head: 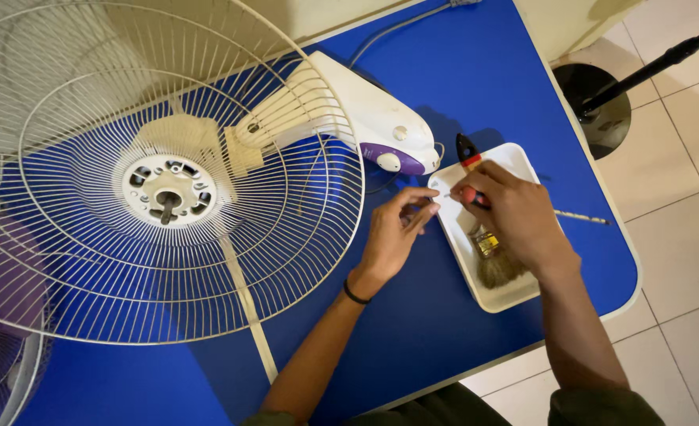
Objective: The person uses a screwdriver to tighten screws on the central hub of a white table fan. They then move to the fan's neck and tighten additional screws there.
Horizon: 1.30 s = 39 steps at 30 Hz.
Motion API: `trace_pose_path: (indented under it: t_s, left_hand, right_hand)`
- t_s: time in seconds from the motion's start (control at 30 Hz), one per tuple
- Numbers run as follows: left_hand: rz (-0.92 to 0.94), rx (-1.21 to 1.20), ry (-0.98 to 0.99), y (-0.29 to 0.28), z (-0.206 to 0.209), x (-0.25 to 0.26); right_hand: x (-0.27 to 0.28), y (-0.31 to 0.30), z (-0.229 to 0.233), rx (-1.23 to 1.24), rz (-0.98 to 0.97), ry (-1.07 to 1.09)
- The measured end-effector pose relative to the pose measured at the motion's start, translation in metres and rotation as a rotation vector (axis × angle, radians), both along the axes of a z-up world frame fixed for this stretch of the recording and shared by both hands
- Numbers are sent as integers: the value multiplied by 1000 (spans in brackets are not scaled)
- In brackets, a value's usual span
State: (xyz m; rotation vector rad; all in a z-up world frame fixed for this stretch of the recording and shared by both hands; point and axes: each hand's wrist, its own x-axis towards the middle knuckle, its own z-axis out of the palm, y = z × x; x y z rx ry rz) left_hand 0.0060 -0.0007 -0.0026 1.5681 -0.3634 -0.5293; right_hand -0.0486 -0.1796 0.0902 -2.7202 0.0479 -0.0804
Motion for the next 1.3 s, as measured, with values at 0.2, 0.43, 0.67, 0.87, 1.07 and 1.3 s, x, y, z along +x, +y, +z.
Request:
trace_pose_path:
  t_s: [0.2, 0.43, 0.67, 0.87, 1.07, 1.3]
  left_hand:
    - [-31, 196, -413, 6, 1, 2]
    - [-50, 187, -464, 10, 8, 3]
    - [-75, 188, -430, 10, 13, 8]
    - [-72, 184, -434, 13, 15, 7]
    - [-54, 167, -395, 17, 15, 6]
    - [-104, 131, -216, 24, 13, -2]
  right_hand:
    - [10, 5, -42, -173, -12, -110]
    - [16, 10, -70, -250, -42, -109]
    - [16, 13, -76, -329, -43, -115]
    - [17, 14, -80, -346, -70, -92]
    - [18, 15, -74, -313, -98, -47]
    - [7, 33, -15, -18, -204, -91]
